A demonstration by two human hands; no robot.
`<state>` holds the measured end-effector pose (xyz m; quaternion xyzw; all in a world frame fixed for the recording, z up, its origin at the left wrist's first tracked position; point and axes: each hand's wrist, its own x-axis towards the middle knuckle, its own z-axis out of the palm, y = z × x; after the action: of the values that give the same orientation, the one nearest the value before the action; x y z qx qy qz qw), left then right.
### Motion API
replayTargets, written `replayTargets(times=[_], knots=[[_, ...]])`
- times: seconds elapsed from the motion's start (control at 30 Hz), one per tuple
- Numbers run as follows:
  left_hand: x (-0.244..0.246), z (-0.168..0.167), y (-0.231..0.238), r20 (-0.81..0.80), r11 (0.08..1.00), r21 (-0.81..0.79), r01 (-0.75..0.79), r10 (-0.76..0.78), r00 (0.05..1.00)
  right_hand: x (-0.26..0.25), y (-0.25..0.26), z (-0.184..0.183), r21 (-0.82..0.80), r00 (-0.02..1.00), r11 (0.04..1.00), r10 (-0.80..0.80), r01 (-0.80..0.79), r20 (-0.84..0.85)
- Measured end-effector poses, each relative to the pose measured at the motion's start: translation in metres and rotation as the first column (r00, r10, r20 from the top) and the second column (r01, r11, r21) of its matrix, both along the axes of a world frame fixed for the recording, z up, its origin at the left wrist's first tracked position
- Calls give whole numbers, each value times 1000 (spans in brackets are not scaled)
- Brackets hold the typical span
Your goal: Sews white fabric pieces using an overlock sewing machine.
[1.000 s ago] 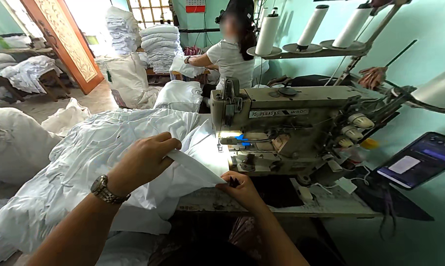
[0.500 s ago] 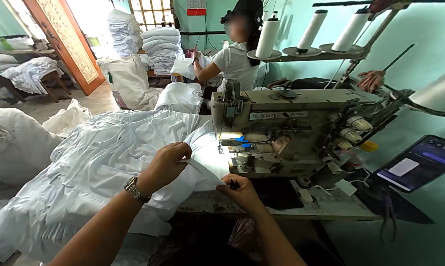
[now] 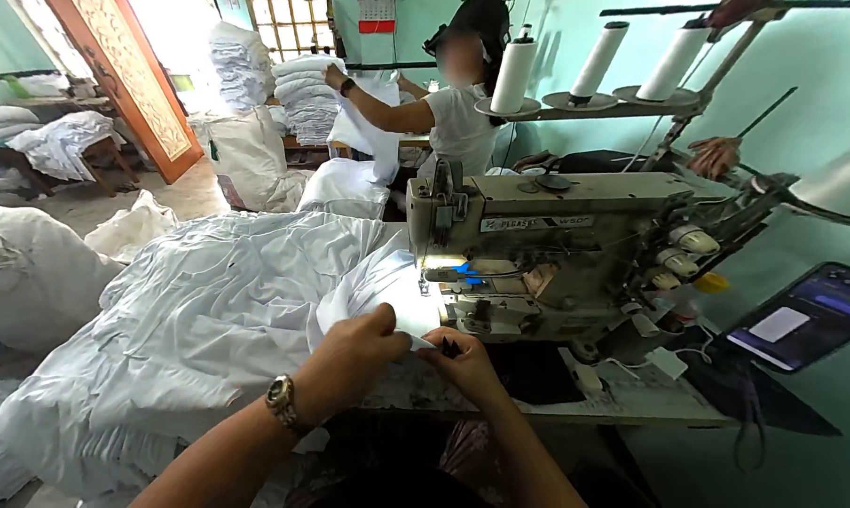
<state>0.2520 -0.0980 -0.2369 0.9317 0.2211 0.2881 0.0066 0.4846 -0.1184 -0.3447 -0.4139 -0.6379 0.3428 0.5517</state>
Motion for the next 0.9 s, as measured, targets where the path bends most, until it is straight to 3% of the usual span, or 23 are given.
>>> replayTargets(times=[0.13,0.23,0.33,0.43,0.5,0.57,0.63,0.67,0.73,0.8,0.87,0.9], knots=[[10,-19,11,-81,984,-168,59,-73,994,1,-5,-8,-7,999,1000,-9,9,33],[11,-27,34,-210,960,-268,-79,22,977,2,-12,-22,-7,999,1000,-14,15,31],[15,-45,65,-276,943,-263,-206,132,952,1,-13,-18,17,998,998,-58,57,20],[14,-44,93,-234,929,-298,-221,153,960,1,0,-12,62,994,993,-101,98,48],[3,-40,110,-74,908,-314,-275,266,961,1,10,-8,84,993,991,-108,105,35],[-18,-44,129,55,826,-354,-439,487,872,0,16,-4,96,994,989,-110,108,10],[-48,-60,148,-34,655,-553,-515,599,800,-1,20,-5,86,992,988,-130,130,-11],[-62,-71,153,-56,591,-643,-486,598,800,-2,21,-5,79,990,987,-138,139,-18],[-84,-75,147,138,593,-726,-347,621,772,-2,24,-5,85,989,986,-144,146,-26],[-101,-53,120,526,757,-634,-160,573,628,-3,26,-6,95,990,986,-133,136,-37],[-115,-21,76,771,883,-459,100,340,538,-2,26,-6,77,991,989,-123,127,-51],[-120,-7,54,816,891,-374,256,186,547,-1,27,-6,69,992,990,-117,121,-56]])
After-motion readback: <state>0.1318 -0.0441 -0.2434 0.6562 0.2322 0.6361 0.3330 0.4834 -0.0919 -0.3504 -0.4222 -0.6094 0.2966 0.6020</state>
